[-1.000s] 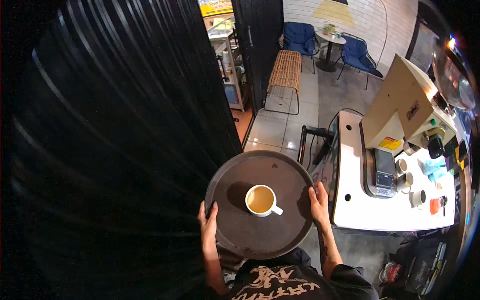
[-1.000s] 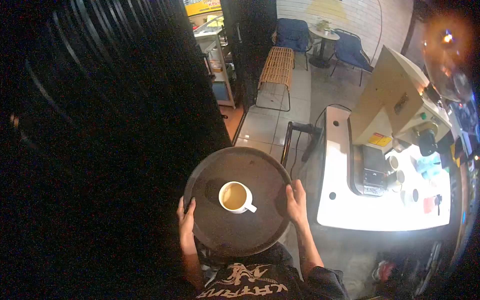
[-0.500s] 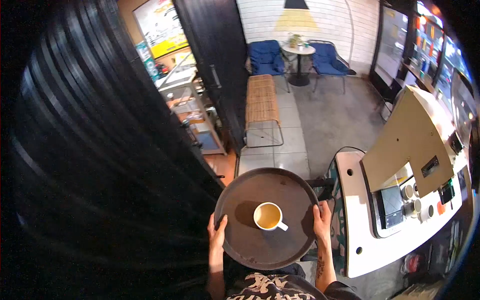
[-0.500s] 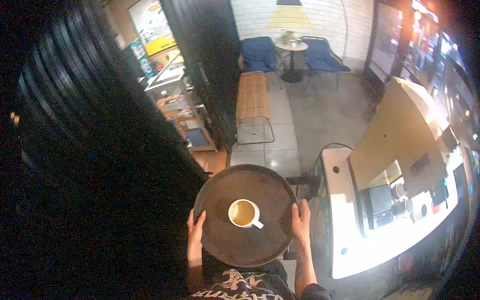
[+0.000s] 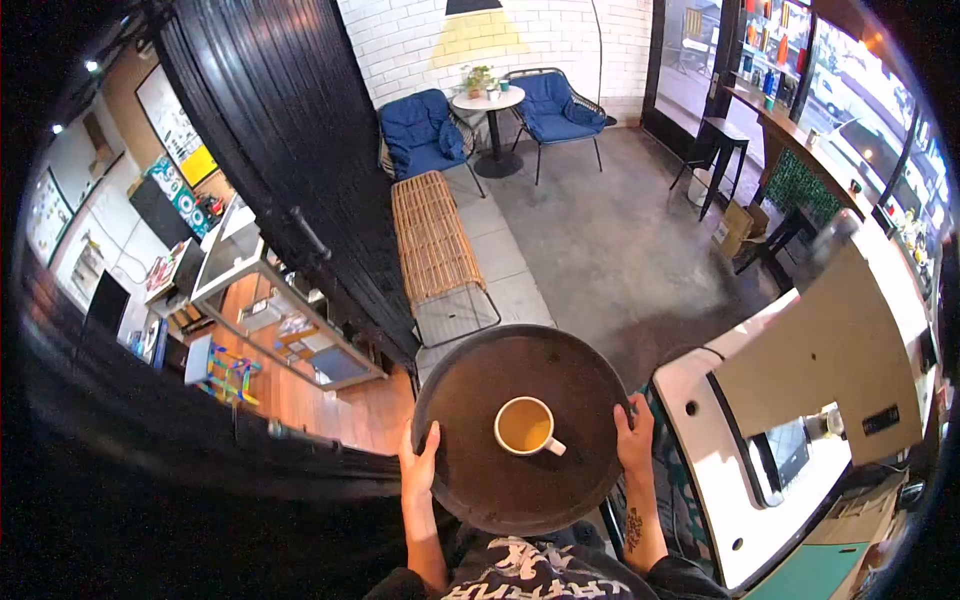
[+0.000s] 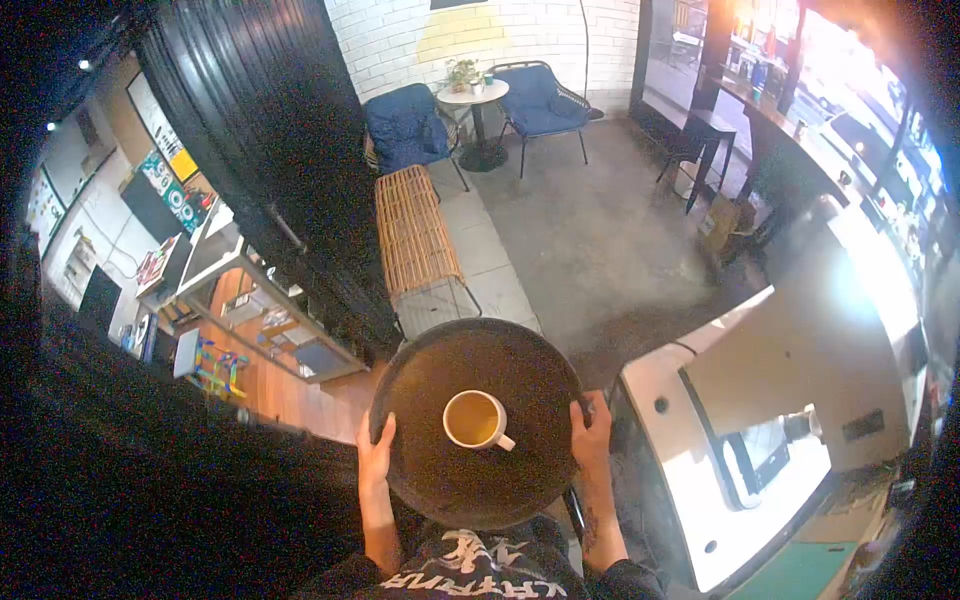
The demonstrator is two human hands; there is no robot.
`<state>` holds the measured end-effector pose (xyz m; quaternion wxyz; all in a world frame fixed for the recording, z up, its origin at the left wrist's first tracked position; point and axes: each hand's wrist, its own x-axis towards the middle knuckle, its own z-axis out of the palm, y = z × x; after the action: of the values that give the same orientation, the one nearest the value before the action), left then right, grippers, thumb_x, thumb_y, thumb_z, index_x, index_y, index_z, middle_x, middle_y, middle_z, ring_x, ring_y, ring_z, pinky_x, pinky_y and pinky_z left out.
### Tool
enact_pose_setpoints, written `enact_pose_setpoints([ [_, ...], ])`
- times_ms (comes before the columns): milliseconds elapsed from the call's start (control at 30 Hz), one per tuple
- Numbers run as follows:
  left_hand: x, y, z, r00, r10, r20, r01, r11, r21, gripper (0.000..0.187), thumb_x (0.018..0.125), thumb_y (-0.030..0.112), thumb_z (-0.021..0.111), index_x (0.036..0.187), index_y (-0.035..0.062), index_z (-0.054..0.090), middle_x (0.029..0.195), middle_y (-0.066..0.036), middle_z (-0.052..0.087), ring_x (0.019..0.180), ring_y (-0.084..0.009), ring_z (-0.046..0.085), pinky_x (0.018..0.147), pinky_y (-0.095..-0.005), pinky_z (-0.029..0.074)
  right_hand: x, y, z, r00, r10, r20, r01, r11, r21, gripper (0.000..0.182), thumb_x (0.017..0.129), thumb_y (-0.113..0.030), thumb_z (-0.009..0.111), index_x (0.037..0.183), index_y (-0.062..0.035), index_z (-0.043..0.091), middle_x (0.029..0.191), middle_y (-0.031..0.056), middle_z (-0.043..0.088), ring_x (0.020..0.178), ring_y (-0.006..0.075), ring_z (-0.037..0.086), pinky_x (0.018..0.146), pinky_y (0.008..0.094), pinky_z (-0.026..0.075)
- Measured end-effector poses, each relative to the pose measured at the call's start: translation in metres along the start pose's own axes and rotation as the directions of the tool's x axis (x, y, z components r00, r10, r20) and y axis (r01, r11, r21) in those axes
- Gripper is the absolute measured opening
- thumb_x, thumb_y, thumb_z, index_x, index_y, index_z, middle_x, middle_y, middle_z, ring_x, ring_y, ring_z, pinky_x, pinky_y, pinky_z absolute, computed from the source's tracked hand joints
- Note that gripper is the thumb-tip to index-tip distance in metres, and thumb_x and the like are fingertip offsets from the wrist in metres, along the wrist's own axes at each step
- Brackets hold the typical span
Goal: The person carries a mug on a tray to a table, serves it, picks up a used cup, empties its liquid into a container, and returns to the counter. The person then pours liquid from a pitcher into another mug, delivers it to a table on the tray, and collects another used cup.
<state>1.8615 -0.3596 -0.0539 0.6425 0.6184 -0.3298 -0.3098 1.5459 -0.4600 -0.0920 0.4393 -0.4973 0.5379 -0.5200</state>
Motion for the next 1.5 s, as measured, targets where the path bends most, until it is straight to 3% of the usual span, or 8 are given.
enact_pose_setpoints([
  [267, 0.172, 0.004, 0.040, 0.992, -0.033, 0.124, 0.033, 0.999, 0.000, 0.035, 0.089, 0.017, 0.067, 0.118, -0.0011, 0.057, 0.103, -0.003, 0.060, 0.094, -0.0113, 0.054, 0.085, -0.0260, 0.043, 0.124, -0.018, 0.070, 0.993, -0.103, -0.049, 0.102, 0.995, -0.017, 0.011, 0.094, -0.008, 0.056, 0.094, -0.0033, 0.047, 0.076, -0.0027, 0.049, 0.066, 0.0034, 0.045, 0.057, 0.0210, 0.036],
  [500, 0.300, -0.006, 0.083, 0.984, -0.100, 0.147, 0.084, 0.990, 0.110, 0.045, 0.088, 0.024, 0.068, 0.121, -0.0034, 0.054, 0.108, -0.005, 0.061, 0.099, -0.0154, 0.055, 0.090, -0.0280, 0.042, 0.231, -0.006, 0.116, 0.990, -0.015, -0.140, -0.010, 0.984, -0.178, 0.020, 0.090, -0.017, 0.058, 0.093, 0.0003, 0.049, 0.084, 0.0067, 0.051, 0.084, 0.0172, 0.049, 0.083, 0.0362, 0.041],
  [633, 0.376, -0.054, 0.106, 0.975, -0.189, 0.116, 0.159, 0.960, 0.230, 0.069, 0.085, 0.035, 0.071, 0.135, -0.0029, 0.044, 0.133, -0.017, 0.047, 0.122, -0.0240, 0.045, 0.102, -0.0322, 0.036, 0.302, 0.002, 0.136, 0.993, 0.035, -0.114, -0.052, 0.988, -0.148, 0.023, 0.091, -0.017, 0.058, 0.098, 0.0033, 0.050, 0.093, 0.0098, 0.056, 0.091, 0.0196, 0.052, 0.085, 0.0359, 0.041],
  [700, 0.415, -0.046, 0.130, 0.965, -0.175, 0.195, 0.140, 0.974, 0.180, 0.068, 0.085, 0.035, 0.071, 0.135, -0.0031, 0.045, 0.133, -0.018, 0.047, 0.123, -0.0243, 0.045, 0.102, -0.0326, 0.036, 0.344, 0.004, 0.149, 0.981, -0.102, -0.167, 0.068, 0.978, -0.195, 0.013, 0.092, -0.009, 0.057, 0.086, -0.0027, 0.048, 0.070, -0.0038, 0.046, 0.063, 0.0025, 0.042, 0.053, 0.0212, 0.034],
  [867, 0.497, -0.053, 0.204, 0.988, -0.017, 0.151, 0.007, 0.998, 0.062, 0.040, 0.090, 0.023, 0.066, 0.119, -0.0038, 0.058, 0.110, -0.008, 0.063, 0.102, -0.0180, 0.057, 0.092, -0.0308, 0.042, 0.460, -0.018, 0.171, 0.992, -0.056, -0.115, 0.051, 0.998, -0.041, 0.012, 0.092, -0.010, 0.057, 0.092, -0.0008, 0.050, 0.076, 0.0013, 0.055, 0.069, 0.0075, 0.050, 0.060, 0.0242, 0.040],
  [1100, 0.599, -0.035, 0.291, 0.990, -0.119, -0.082, 0.137, 0.950, 0.282, 0.042, 0.091, 0.028, 0.064, 0.120, -0.0018, 0.057, 0.118, -0.010, 0.060, 0.107, -0.0191, 0.056, 0.093, -0.0318, 0.042, 0.603, -0.011, 0.192, 0.996, 0.038, -0.080, -0.046, 0.994, -0.095, 0.013, 0.092, -0.010, 0.057, 0.096, -0.0008, 0.048, 0.075, 0.0049, 0.058, 0.070, 0.0095, 0.050, 0.061, 0.0267, 0.041],
  [1167, 0.626, -0.024, 0.307, 0.988, -0.151, 0.043, 0.146, 0.984, 0.105, 0.044, 0.091, 0.032, 0.064, 0.121, 0.0005, 0.057, 0.119, -0.009, 0.060, 0.108, -0.0195, 0.055, 0.093, -0.0329, 0.042, 0.642, -0.016, 0.203, 1.000, 0.014, -0.012, -0.013, 0.998, 0.068, 0.012, 0.095, -0.011, 0.055, 0.093, -0.0033, 0.046, 0.065, 0.0002, 0.057, 0.053, 0.0047, 0.051, 0.046, 0.0213, 0.038],
  [1500, 0.805, -0.054, 0.376, 0.983, -0.183, 0.034, 0.178, 0.978, 0.113, 0.062, 0.086, 0.040, 0.068, 0.127, -0.0033, 0.051, 0.121, -0.013, 0.058, 0.110, -0.0240, 0.055, 0.094, -0.0346, 0.043, 0.816, 0.019, 0.272, 0.982, -0.171, -0.076, 0.161, 0.980, -0.118, 0.014, 0.094, -0.013, 0.056, 0.092, -0.0029, 0.046, 0.062, -0.0015, 0.052, 0.055, 0.0040, 0.043, 0.047, 0.0220, 0.034],
])
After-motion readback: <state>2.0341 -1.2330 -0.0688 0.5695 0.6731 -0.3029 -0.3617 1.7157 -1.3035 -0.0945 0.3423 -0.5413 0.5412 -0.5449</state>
